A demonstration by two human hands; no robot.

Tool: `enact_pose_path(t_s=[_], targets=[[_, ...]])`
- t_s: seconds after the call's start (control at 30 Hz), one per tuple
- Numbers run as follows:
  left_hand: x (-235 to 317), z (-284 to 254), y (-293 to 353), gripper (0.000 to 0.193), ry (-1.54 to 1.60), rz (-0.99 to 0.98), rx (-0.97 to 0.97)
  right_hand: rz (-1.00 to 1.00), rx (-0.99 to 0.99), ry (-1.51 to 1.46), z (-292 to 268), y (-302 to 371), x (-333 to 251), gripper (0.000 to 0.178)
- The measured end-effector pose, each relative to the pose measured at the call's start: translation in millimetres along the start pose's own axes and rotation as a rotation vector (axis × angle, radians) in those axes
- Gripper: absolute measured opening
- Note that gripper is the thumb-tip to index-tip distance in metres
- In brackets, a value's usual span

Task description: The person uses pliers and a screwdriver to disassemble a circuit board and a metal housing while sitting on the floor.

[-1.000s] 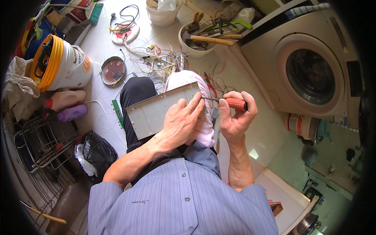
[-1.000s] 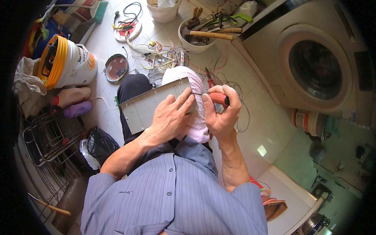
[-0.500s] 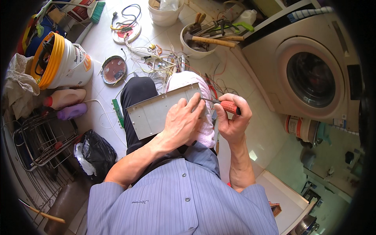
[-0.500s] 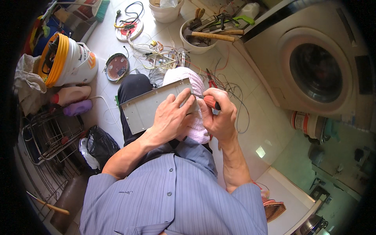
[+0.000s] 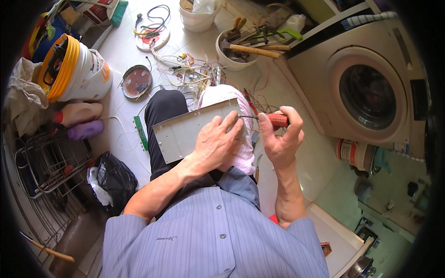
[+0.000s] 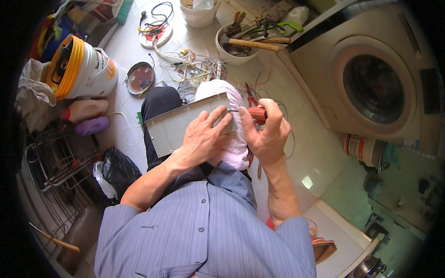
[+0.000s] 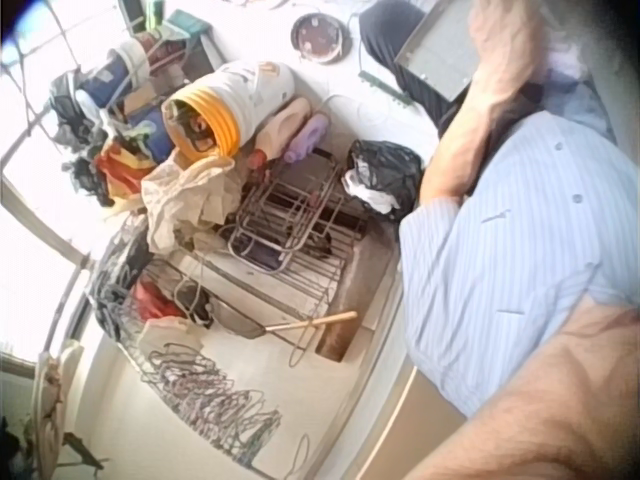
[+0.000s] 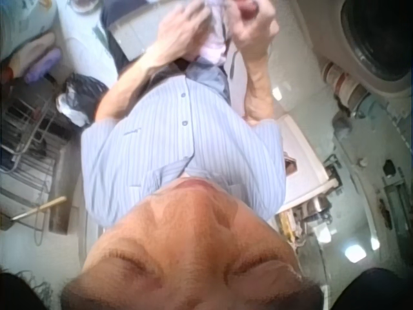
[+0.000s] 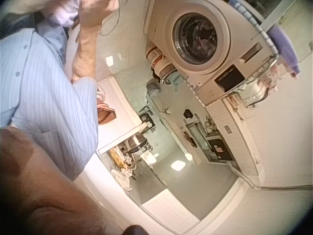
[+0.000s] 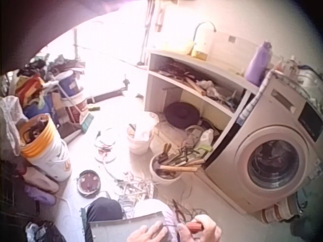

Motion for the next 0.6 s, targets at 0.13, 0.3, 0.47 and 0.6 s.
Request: enact_pose_path(t_s=[0.13, 0.3, 0.47, 0.6], targets=[[0.1, 0.2, 1.9, 0.059, 0.025, 0.03, 0.033, 0.101, -0.049, 0.009, -2.1, -7.6, 5.1, 0.033], [1.0, -0.6, 2.0, 0.052, 0.014, 0.027, 0.032, 0.149, -0.078, 0.085, -1.9, -13.8, 5.6, 0.032], [1.0, 0.9, 2.0, 0.053, 0.018, 0.027, 0.036, 0.114, -0.08, 0.161, -1.8, -20.3, -6.3, 0.03], [-0.9, 3.3, 2.9, 0.056, 0.024, 0.032, 0.047, -0.03, -0.139, 0.152, 0.3, -29.0, -17.1, 0.027]])
Point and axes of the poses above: each hand's wrist, its own y-axis away from the middle knuckle, its own z-axis out of the palm, x = y × z, the point moved 5 cm from there along -y, towards the middle knuckle, and after that the axes turned 9 degrees about y, right-handed, at the moved point
